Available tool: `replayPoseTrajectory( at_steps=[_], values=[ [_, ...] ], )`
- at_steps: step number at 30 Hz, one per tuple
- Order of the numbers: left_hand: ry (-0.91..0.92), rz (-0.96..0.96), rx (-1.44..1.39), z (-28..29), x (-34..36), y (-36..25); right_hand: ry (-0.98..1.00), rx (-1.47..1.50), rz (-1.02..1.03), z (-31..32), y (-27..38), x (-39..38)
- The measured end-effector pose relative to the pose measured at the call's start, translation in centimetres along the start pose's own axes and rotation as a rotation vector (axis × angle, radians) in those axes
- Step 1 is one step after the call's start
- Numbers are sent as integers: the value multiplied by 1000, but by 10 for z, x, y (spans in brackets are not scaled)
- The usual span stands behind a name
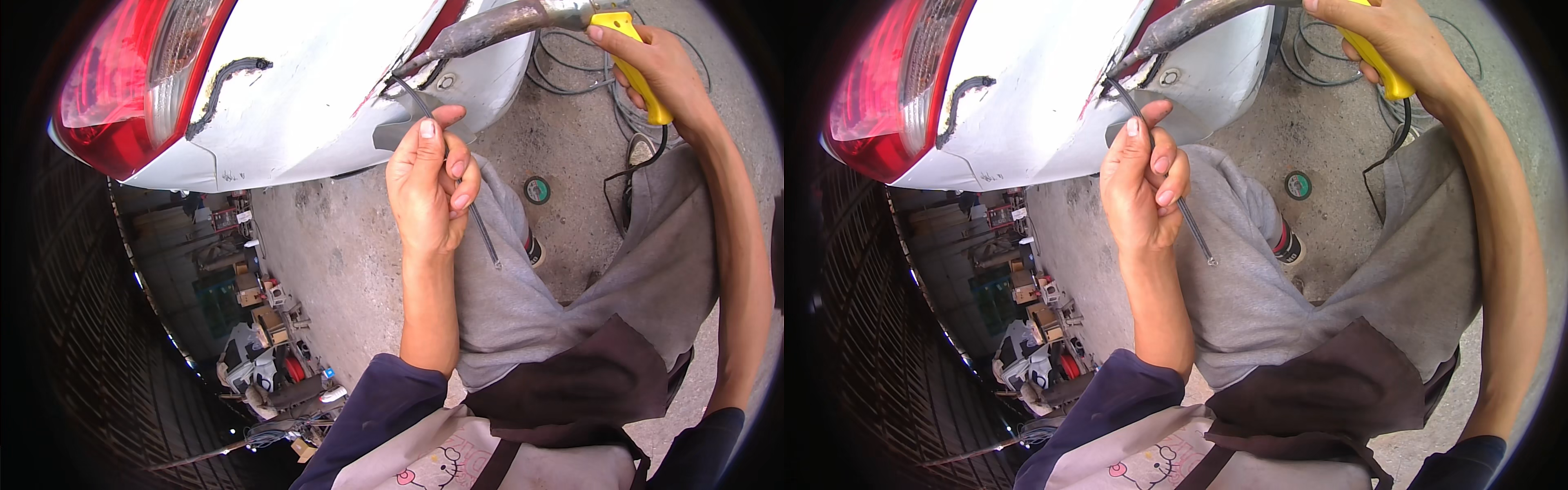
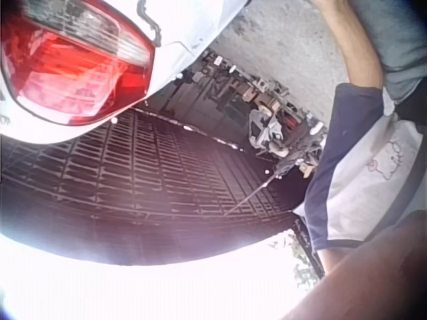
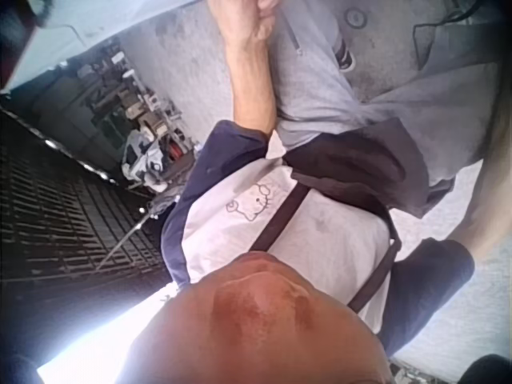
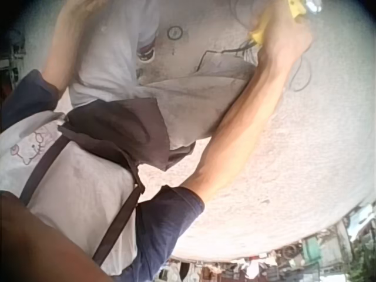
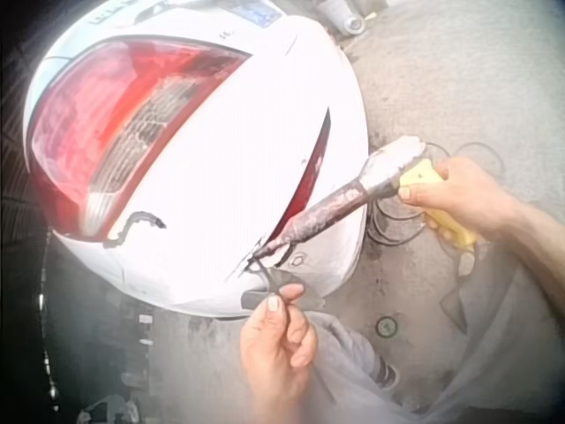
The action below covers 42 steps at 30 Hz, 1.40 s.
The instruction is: The person uses a heat gun and a metal rod to repair a damaged area on the rear bumper of a white car. They apply heat to the plastic and press the rod into the softened material to smooth the surface.
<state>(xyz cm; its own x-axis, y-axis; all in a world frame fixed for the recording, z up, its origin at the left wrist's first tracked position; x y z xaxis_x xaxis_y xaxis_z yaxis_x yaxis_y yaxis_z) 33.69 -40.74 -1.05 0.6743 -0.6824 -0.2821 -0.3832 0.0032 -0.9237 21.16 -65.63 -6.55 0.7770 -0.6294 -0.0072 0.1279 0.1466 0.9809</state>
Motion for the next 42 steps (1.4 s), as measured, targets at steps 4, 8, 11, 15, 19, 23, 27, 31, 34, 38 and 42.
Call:
replayPoseTrajectory(
  at_steps=[4, 8, 11, 15, 19, 23, 27, 31, 34, 38, 42],
  values=[
    [5, -10, 1, 1, 3, 4, -12, -10, 8, 1, 0, -1],
    [8, -20, 0, 3, 3, 6, -7, -6, 6, 0, -1, 0],
    [12, -27, -7, 3, 3, 6, -3, -5, 5, 0, -1, 0],
    [13, -33, -8, 1, 4, 7, -8, 0, 2, 0, 1, -1],
    [15, -40, -17, 0, 4, 7, -5, 21, -18, 1, 3, -1],
    [14, -33, -13, 1, 4, 7, 1, 17, -28, 1, 3, -1],
    [23, -24, -7, 2, 3, 6, 5, 3, -25, 2, 2, -1],
    [29, -10, 21, 2, 3, 3, 2, 20, -32, 2, 5, -2],
    [-5, 21, 47, 0, 2, 2, 0, 16, -35, 1, 5, -2],
    [-8, 45, 49, -7, 0, 2, -5, 2, -36, 2, 3, -3],
    [5, 38, 28, -5, 1, 5, 3, 3, -36, 2, 2, -1]
  ],
)
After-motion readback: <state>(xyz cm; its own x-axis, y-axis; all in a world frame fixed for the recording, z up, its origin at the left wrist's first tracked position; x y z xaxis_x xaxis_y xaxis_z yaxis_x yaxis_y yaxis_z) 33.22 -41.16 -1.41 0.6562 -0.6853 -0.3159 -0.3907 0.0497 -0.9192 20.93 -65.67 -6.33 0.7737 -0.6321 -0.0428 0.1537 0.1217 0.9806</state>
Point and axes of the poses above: each hand's wrist, its own x-axis towards the middle knuckle, its own z-axis out of the back of the hand, y = z × x, the point moved 1 cm from there along x, towards the middle knuckle, and after that the axes turned 8 degrees about z, right-handed, at the moved point
